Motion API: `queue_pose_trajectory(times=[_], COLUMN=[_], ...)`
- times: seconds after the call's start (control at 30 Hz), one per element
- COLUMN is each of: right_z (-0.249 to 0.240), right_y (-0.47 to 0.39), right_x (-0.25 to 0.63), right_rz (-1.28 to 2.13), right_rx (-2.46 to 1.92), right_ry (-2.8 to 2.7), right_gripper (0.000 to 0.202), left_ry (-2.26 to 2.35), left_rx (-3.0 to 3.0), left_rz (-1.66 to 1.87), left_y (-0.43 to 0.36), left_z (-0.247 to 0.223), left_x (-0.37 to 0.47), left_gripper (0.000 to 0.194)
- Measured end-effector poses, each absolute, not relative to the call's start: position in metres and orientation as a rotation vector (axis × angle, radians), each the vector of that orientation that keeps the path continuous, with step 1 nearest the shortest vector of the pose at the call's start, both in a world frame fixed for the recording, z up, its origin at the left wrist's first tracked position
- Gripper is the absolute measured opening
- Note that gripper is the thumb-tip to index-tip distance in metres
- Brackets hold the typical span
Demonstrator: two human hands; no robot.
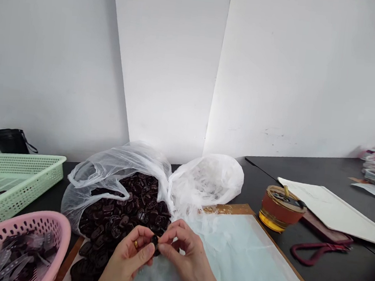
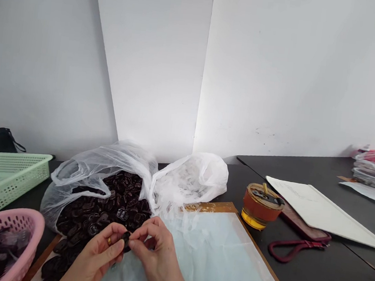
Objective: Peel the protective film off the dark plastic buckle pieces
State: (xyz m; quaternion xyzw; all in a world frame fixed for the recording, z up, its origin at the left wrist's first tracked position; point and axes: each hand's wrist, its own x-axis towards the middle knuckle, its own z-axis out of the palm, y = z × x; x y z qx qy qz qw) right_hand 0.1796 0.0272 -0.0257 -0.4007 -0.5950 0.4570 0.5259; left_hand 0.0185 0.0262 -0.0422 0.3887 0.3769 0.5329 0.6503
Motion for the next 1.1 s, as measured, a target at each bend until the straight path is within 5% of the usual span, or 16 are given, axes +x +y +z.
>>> queue_pose_trajectory(times=[1.1], right_z=[-0.02], right_y=[0.025], right_x=[0.176], right_rz=[1.676], right_rx=[-0.655], right_ry=[-1.111], right_gripper=[0.034], left_ry=[0.735], left_rx=[1.018], left_rz=[0.994], left_y=[0.024], left_z=[-0.03], left_x=[0.007], left_gripper=[0.036])
